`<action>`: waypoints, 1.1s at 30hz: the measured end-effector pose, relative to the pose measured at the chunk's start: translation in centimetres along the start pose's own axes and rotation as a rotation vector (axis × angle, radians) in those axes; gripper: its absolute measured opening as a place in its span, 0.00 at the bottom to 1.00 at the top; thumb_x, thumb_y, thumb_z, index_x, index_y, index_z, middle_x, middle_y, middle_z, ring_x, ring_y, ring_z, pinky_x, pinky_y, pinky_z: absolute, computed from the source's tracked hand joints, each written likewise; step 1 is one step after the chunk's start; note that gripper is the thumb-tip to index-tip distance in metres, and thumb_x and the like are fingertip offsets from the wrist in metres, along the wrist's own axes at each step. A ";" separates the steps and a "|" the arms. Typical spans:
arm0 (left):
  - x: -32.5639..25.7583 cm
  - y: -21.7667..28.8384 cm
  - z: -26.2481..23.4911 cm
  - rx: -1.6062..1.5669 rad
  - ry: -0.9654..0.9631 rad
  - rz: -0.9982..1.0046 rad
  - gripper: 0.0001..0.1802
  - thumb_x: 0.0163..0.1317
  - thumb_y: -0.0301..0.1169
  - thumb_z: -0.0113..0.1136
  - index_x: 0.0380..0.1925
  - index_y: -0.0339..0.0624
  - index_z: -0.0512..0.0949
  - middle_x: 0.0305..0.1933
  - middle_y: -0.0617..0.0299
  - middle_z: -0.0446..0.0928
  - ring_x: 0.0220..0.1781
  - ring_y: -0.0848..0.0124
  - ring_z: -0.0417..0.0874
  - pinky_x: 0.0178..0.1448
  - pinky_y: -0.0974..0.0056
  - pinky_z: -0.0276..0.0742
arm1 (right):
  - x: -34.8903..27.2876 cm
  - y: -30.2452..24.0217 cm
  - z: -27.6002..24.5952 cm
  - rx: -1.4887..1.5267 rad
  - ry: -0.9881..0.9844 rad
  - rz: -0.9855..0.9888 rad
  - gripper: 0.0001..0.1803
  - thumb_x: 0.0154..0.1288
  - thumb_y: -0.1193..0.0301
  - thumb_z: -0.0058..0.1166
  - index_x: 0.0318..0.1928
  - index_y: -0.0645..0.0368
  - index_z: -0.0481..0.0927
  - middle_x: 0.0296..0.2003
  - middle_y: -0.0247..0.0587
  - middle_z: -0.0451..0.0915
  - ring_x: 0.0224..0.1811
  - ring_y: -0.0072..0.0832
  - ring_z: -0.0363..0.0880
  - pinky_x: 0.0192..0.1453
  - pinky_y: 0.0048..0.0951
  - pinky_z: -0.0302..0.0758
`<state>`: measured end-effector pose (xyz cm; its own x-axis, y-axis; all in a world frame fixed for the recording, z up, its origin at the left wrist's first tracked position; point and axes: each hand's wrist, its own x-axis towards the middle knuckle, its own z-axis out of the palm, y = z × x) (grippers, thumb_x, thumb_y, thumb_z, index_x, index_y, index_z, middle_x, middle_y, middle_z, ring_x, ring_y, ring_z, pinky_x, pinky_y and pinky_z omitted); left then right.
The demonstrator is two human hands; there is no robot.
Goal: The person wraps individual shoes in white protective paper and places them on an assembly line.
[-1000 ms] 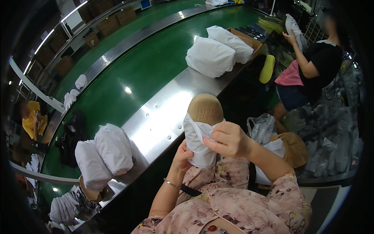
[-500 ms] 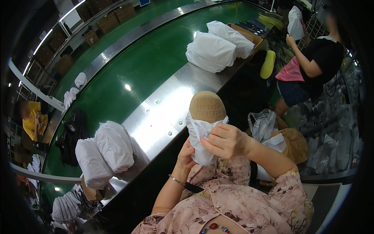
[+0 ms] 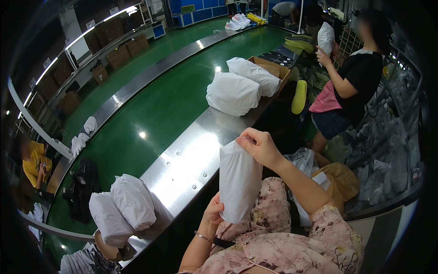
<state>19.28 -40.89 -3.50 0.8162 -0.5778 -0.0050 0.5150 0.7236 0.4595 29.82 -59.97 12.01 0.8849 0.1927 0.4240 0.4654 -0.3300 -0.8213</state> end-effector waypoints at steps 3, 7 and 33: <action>0.1 0.0 0.7 -0.037 -0.014 0.017 0.43 0.45 0.35 0.72 0.60 0.35 0.60 0.58 0.52 0.69 0.58 0.61 0.73 0.60 0.55 0.70 | 1.3 2.7 -0.4 0.316 -0.198 0.334 0.09 0.60 0.70 0.56 0.29 0.65 0.77 0.20 0.30 0.73 0.22 0.16 0.67 0.27 0.20 0.65; 0.7 -0.5 1.5 -0.065 0.047 0.101 0.38 0.49 0.35 0.69 0.59 0.37 0.62 0.56 0.54 0.71 0.57 0.62 0.74 0.60 0.55 0.70 | 1.2 6.5 0.7 0.398 0.001 0.441 0.09 0.59 0.70 0.57 0.31 0.65 0.76 0.23 0.30 0.74 0.25 0.16 0.68 0.28 0.19 0.66; 11.4 5.5 0.9 0.448 0.812 0.474 0.30 0.66 0.44 0.47 0.61 0.37 0.55 0.58 0.54 0.65 0.62 0.68 0.62 0.66 0.64 0.54 | 1.1 13.2 7.7 -0.030 0.223 0.106 0.42 0.41 0.65 0.67 0.56 0.64 0.60 0.47 0.56 0.72 0.49 0.45 0.72 0.52 0.37 0.70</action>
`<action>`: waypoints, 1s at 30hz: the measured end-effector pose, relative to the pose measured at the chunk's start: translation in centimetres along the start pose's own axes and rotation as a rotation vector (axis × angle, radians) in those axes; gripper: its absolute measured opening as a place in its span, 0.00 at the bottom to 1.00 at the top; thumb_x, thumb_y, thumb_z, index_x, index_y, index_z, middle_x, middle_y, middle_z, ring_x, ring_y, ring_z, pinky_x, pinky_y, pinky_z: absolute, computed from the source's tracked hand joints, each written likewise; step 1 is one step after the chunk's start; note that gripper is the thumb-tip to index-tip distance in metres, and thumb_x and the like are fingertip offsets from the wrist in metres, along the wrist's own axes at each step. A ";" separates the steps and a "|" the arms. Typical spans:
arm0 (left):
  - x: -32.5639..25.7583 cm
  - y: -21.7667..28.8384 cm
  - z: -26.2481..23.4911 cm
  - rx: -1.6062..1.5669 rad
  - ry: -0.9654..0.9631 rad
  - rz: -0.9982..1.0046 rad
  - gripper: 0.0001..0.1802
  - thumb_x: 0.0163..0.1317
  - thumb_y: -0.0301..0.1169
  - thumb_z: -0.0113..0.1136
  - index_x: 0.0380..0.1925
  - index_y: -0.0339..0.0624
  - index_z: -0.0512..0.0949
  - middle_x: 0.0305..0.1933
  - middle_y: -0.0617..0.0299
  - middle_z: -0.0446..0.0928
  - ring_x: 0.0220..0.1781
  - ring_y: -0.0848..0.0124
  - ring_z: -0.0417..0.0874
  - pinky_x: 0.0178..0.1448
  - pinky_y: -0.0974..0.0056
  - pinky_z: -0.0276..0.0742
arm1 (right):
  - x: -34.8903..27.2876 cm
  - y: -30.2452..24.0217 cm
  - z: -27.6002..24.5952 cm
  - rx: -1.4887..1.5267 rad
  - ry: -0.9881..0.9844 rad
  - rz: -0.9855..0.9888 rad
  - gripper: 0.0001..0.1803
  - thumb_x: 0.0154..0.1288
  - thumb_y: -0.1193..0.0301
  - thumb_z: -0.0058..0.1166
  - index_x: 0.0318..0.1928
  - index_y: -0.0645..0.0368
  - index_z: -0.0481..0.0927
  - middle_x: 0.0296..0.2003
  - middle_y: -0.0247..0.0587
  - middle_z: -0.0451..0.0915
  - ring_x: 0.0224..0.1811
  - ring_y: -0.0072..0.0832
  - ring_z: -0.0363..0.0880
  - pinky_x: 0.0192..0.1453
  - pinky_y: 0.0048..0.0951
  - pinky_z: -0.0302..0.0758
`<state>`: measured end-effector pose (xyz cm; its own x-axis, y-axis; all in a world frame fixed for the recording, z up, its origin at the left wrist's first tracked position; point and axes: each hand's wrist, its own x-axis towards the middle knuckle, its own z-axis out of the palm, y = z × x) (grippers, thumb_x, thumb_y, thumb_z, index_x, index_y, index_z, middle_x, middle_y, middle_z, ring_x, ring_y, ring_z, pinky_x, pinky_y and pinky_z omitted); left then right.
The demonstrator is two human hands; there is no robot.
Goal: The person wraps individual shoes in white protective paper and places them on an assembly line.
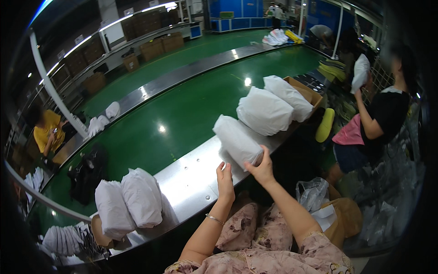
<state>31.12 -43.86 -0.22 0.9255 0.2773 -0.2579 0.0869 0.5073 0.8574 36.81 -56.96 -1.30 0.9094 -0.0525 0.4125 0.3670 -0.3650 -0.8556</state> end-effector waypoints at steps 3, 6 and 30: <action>-1.9 0.2 -2.4 0.105 0.024 0.166 0.25 0.66 0.38 0.47 0.58 0.36 0.59 0.55 0.54 0.67 0.57 0.69 0.67 0.61 0.67 0.62 | 1.9 2.6 0.6 -0.156 -0.059 -0.019 0.42 0.41 0.66 0.66 0.57 0.63 0.59 0.50 0.57 0.68 0.51 0.49 0.69 0.55 0.39 0.68; -5.3 -0.6 -4.7 0.163 -0.024 0.299 0.20 0.65 0.31 0.50 0.54 0.34 0.62 0.51 0.55 0.69 0.53 0.70 0.70 0.56 0.68 0.67 | 2.5 4.8 1.2 -0.238 -0.089 -0.100 0.41 0.44 0.68 0.64 0.59 0.62 0.58 0.53 0.57 0.65 0.56 0.49 0.64 0.60 0.40 0.64; -23.0 15.5 -37.6 1.909 1.100 0.494 0.16 0.55 0.33 0.59 0.41 0.35 0.72 0.42 0.47 0.74 0.48 0.56 0.74 0.65 0.50 0.57 | -10.6 -24.7 7.8 0.208 -0.301 -1.204 0.14 0.54 0.83 0.48 0.43 0.66 0.68 0.44 0.56 0.74 0.45 0.49 0.75 0.50 0.45 0.73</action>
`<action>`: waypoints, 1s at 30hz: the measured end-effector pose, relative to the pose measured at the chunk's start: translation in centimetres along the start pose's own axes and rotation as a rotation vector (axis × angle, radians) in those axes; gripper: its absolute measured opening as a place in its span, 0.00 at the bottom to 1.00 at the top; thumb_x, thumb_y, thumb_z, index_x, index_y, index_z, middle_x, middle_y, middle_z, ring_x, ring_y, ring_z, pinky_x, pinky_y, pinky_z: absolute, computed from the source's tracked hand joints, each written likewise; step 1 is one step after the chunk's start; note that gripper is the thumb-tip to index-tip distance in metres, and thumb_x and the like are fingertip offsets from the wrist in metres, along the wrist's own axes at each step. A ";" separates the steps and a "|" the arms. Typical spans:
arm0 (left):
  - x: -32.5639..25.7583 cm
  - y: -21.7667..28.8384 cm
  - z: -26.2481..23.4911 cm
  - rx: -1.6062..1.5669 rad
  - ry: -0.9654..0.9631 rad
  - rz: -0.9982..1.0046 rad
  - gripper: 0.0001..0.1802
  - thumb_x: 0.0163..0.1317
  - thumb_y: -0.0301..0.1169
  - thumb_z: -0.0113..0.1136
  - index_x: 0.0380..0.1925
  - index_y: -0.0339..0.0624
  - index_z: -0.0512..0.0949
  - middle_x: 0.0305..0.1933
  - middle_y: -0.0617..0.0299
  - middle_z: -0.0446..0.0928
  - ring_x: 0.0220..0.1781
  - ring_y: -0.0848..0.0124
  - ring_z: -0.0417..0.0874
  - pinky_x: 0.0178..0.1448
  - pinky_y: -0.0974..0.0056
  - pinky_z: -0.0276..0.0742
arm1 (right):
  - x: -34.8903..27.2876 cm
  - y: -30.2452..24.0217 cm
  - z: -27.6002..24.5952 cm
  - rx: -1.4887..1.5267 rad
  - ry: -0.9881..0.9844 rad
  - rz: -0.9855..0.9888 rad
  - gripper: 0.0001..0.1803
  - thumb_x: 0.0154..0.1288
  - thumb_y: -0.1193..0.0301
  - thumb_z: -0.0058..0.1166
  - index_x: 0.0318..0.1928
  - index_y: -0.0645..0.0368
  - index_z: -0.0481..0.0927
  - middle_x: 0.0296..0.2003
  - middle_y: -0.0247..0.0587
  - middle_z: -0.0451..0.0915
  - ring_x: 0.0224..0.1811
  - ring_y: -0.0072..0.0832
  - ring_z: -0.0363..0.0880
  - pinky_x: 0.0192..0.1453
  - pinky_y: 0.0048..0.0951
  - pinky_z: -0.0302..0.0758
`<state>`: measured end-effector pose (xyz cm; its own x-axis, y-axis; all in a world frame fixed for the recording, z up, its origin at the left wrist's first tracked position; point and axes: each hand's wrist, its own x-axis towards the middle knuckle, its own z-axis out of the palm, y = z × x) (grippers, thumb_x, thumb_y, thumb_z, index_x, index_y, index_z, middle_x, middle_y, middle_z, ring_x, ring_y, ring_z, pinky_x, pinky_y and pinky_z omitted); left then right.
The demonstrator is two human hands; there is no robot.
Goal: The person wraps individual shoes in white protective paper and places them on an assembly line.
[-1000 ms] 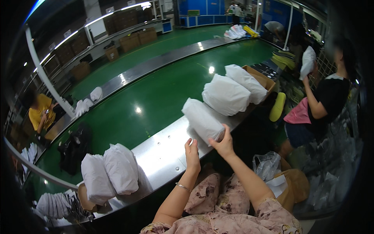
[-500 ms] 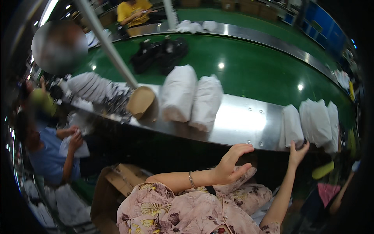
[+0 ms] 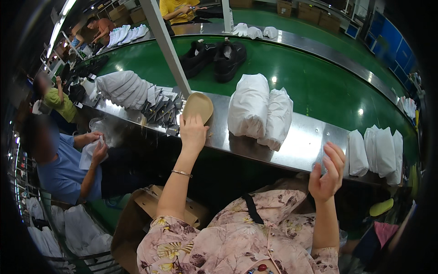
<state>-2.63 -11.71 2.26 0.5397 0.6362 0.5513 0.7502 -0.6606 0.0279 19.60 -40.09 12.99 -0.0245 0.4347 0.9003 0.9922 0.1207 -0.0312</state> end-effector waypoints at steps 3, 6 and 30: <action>-0.8 -1.8 1.5 -0.095 0.034 -0.076 0.08 0.57 0.30 0.54 0.28 0.36 0.74 0.26 0.51 0.75 0.32 0.55 0.75 0.62 0.51 0.61 | 0.4 -0.9 1.1 0.032 -0.004 0.009 0.13 0.51 0.84 0.48 0.40 0.66 0.70 0.41 0.54 0.75 0.44 0.48 0.76 0.47 0.43 0.73; 0.0 -1.0 -3.2 -0.676 0.307 -0.516 0.08 0.63 0.30 0.50 0.29 0.35 0.73 0.30 0.54 0.77 0.35 0.63 0.76 0.54 0.57 0.69 | -0.1 -1.5 0.9 0.005 -0.029 0.036 0.10 0.49 0.85 0.49 0.35 0.67 0.72 0.38 0.52 0.77 0.41 0.47 0.77 0.45 0.41 0.74; -11.3 33.3 -5.6 -1.918 -1.569 -0.323 0.18 0.68 0.40 0.44 0.48 0.38 0.71 0.47 0.62 0.73 0.48 0.74 0.73 0.51 0.66 0.70 | -17.5 -7.1 -13.7 0.569 0.458 1.502 0.44 0.51 0.67 0.59 0.64 0.64 0.49 0.56 0.49 0.63 0.59 0.34 0.63 0.63 0.33 0.61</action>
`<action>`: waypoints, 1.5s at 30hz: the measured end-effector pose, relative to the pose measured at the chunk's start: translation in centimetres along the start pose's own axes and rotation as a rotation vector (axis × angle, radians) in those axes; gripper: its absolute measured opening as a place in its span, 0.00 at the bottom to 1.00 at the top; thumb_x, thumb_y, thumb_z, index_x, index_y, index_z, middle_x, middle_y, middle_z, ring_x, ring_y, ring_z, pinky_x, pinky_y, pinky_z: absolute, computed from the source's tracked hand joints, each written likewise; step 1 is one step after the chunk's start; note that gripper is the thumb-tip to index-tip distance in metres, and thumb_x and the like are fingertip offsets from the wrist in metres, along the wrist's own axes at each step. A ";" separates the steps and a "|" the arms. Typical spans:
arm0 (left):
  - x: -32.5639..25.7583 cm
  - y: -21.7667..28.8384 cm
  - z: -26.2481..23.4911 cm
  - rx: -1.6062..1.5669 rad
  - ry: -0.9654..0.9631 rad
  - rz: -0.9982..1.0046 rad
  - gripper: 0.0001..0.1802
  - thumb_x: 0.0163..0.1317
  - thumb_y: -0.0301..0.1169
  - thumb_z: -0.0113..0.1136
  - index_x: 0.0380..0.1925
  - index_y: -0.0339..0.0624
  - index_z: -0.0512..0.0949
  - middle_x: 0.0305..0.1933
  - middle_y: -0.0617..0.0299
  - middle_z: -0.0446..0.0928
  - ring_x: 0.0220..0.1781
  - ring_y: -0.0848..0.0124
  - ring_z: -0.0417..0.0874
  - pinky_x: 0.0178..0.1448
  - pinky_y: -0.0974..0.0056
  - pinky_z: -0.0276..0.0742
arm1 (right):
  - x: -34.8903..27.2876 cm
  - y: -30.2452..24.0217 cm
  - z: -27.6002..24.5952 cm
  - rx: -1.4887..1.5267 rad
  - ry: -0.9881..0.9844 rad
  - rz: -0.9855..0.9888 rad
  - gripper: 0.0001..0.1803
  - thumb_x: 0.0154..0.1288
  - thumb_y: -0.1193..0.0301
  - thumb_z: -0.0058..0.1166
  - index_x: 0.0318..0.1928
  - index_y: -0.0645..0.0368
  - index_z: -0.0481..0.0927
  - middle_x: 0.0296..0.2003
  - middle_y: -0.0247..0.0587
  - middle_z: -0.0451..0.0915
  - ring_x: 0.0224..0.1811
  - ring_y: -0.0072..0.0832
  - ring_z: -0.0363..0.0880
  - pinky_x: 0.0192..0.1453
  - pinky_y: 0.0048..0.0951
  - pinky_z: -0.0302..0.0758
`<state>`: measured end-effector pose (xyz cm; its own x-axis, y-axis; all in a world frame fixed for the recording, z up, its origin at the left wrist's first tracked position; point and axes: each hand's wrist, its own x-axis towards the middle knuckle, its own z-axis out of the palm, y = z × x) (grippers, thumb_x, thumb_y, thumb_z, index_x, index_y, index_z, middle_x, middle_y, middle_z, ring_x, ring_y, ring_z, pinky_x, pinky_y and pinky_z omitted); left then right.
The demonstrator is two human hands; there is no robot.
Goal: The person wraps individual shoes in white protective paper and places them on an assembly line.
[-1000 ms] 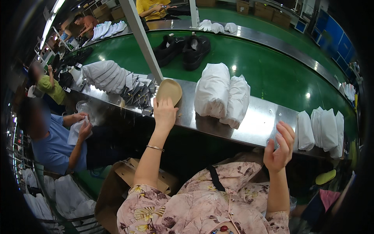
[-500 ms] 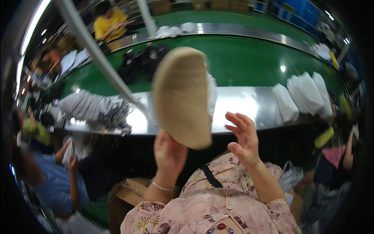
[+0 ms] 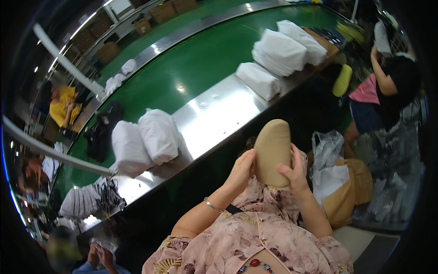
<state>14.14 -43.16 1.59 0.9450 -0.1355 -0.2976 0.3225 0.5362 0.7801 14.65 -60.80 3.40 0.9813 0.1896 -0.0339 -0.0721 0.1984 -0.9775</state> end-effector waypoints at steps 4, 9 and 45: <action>2.6 -3.3 1.8 0.072 0.098 -0.061 0.15 0.66 0.40 0.48 0.38 0.39 0.74 0.39 0.65 0.75 0.42 0.77 0.73 0.48 0.70 0.69 | -1.8 1.8 -3.6 -0.250 0.074 -0.062 0.36 0.59 0.62 0.54 0.63 0.65 0.55 0.57 0.44 0.63 0.60 0.31 0.62 0.63 0.30 0.60; 2.3 -1.8 2.6 -0.107 0.028 -0.112 0.19 0.68 0.39 0.43 0.48 0.37 0.72 0.49 0.58 0.75 0.52 0.67 0.76 0.57 0.60 0.70 | -5.7 5.8 -15.3 0.055 0.627 -0.114 0.14 0.64 0.68 0.49 0.48 0.62 0.76 0.43 0.37 0.77 0.44 0.21 0.74 0.49 0.23 0.71; 10.9 -12.4 11.0 0.343 0.016 -0.442 0.16 0.64 0.37 0.51 0.47 0.37 0.71 0.47 0.62 0.72 0.51 0.72 0.70 0.56 0.66 0.65 | -9.3 8.9 -27.1 0.108 0.542 0.129 0.05 0.53 0.75 0.51 0.24 0.63 0.73 0.62 0.43 0.62 0.58 0.27 0.63 0.58 0.23 0.60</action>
<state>21.06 -60.45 -5.30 0.7159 -0.2717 -0.6432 0.6894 0.1293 0.7127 9.71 -86.89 -10.59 0.9128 -0.2962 -0.2811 -0.1869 0.3090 -0.9325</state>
